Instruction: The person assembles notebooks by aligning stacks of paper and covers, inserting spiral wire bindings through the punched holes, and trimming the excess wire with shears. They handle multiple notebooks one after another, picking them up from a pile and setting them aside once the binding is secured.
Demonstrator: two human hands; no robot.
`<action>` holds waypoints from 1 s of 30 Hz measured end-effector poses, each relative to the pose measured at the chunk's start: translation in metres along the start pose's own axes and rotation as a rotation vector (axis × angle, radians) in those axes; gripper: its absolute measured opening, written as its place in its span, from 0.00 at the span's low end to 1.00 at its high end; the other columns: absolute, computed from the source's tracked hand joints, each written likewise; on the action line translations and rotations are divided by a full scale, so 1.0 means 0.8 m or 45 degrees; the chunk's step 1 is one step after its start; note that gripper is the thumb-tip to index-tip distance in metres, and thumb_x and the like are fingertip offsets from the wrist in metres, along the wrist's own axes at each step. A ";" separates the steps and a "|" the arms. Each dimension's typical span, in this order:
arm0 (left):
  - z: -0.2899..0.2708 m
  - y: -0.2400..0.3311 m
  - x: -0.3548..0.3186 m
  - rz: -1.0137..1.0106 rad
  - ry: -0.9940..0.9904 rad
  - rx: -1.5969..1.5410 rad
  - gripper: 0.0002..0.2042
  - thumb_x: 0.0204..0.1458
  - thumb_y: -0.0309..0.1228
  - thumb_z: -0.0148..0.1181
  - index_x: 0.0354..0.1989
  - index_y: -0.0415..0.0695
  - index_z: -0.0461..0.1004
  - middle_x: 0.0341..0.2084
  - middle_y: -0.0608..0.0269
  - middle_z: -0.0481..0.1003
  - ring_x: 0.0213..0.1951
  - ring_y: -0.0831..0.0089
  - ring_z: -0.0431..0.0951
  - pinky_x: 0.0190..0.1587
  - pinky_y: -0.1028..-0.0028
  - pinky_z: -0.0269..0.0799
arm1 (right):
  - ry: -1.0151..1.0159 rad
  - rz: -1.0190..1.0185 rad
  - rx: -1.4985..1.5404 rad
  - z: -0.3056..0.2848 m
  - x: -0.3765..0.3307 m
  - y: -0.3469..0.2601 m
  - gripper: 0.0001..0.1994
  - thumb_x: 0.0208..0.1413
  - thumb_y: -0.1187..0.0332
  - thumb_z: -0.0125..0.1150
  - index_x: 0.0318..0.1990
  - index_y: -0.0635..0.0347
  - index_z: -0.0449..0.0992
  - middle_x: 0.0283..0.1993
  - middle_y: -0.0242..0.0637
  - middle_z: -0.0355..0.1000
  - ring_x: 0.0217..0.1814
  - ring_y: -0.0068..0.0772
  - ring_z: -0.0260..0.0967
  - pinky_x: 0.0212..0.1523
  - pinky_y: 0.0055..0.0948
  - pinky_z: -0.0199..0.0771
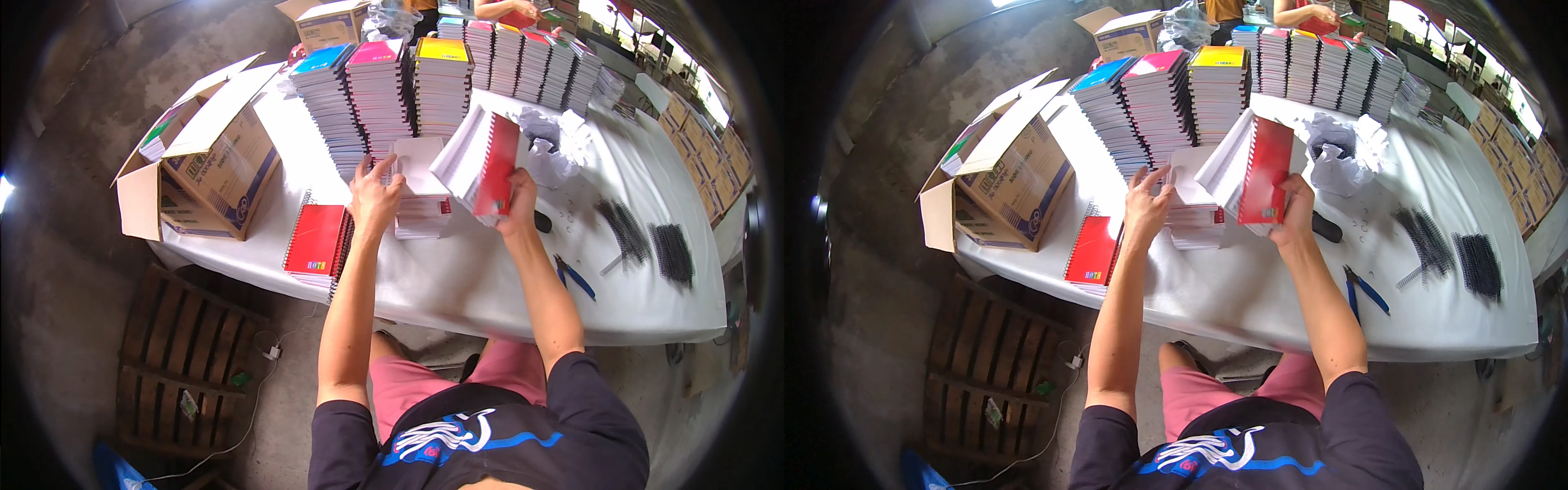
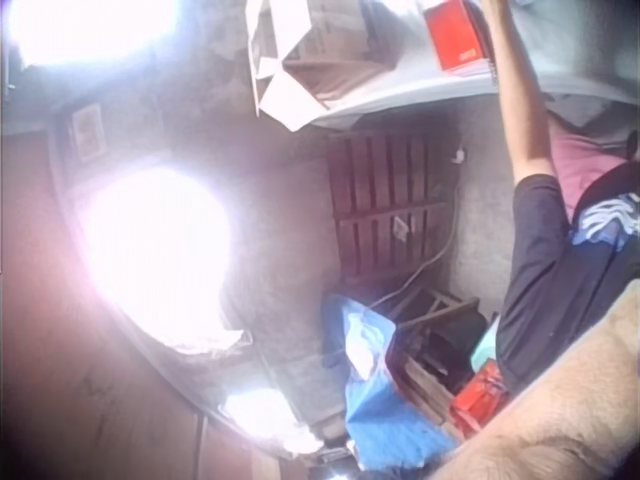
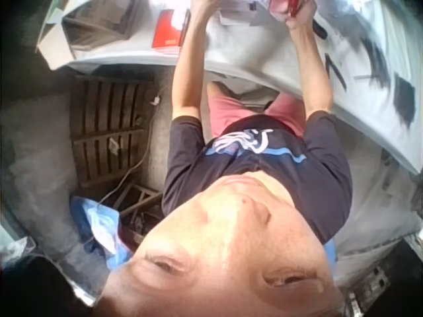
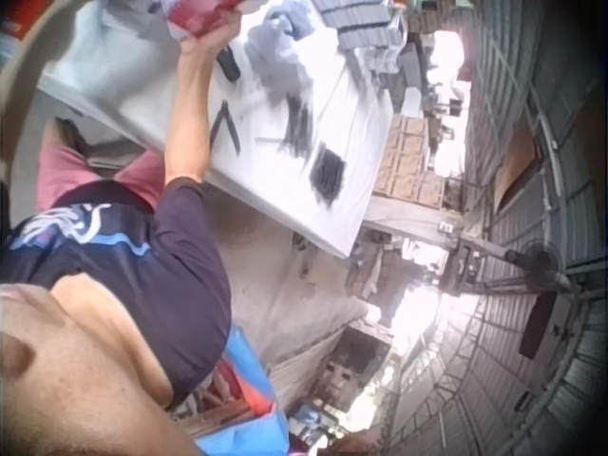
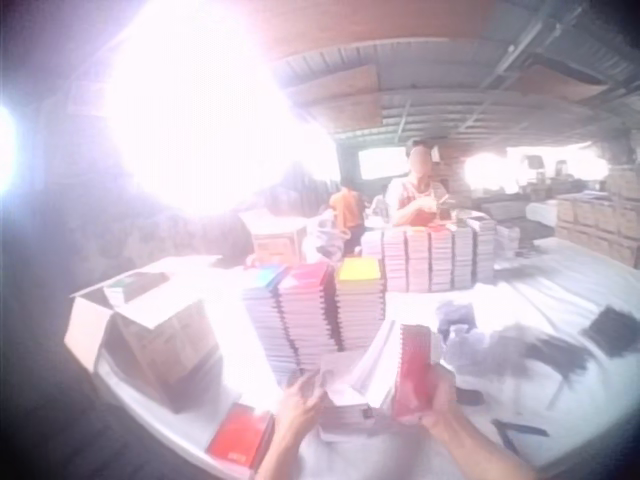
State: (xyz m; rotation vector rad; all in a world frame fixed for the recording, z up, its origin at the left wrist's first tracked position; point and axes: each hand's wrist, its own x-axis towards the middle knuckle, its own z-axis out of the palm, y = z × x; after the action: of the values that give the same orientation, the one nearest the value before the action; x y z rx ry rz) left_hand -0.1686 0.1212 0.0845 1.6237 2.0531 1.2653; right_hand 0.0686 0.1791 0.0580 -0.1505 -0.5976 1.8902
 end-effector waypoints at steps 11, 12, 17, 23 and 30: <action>-0.018 0.070 0.027 -0.125 -0.379 0.555 0.41 0.31 0.62 0.66 0.49 0.40 0.73 0.56 0.49 0.65 0.56 0.57 0.68 0.54 0.57 0.65 | -0.053 -0.088 0.074 0.004 -0.026 -0.023 0.20 0.40 0.69 0.46 0.43 0.66 0.72 0.42 0.43 0.74 0.41 0.39 0.74 0.46 0.37 0.75; -0.006 0.059 0.035 -0.110 -0.266 0.536 0.40 0.27 0.61 0.69 0.45 0.41 0.75 0.51 0.51 0.71 0.52 0.60 0.72 0.51 0.60 0.67 | -0.011 -0.104 0.061 0.009 -0.029 -0.021 0.18 0.41 0.69 0.46 0.41 0.66 0.73 0.39 0.43 0.75 0.38 0.38 0.74 0.45 0.35 0.75; -0.010 0.050 0.043 -0.144 -0.207 0.366 0.34 0.30 0.53 0.71 0.45 0.42 0.75 0.39 0.53 0.77 0.45 0.62 0.76 0.48 0.66 0.70 | 0.052 -0.182 0.028 -0.005 -0.039 -0.019 0.19 0.37 0.72 0.48 0.41 0.68 0.72 0.40 0.43 0.74 0.40 0.38 0.73 0.46 0.34 0.75; 0.001 0.055 0.028 0.084 0.106 0.682 0.33 0.31 0.52 0.72 0.45 0.42 0.75 0.41 0.53 0.77 0.46 0.61 0.76 0.49 0.66 0.70 | 0.072 -0.145 0.032 -0.021 -0.043 -0.024 0.16 0.38 0.72 0.48 0.38 0.66 0.73 0.38 0.42 0.75 0.37 0.36 0.74 0.43 0.31 0.76; -0.005 0.106 0.040 -0.070 -0.370 0.654 0.36 0.27 0.55 0.74 0.42 0.41 0.76 0.43 0.51 0.75 0.47 0.59 0.75 0.48 0.65 0.72 | 0.127 -0.215 -0.019 -0.008 -0.059 -0.024 0.15 0.41 0.71 0.47 0.36 0.65 0.74 0.35 0.41 0.75 0.34 0.35 0.74 0.40 0.32 0.77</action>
State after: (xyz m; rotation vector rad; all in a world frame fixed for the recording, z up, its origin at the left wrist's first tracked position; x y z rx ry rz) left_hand -0.1252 0.1488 0.1593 1.7992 2.3237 0.4578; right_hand 0.1060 0.1440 0.0531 -0.1968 -0.5402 1.7047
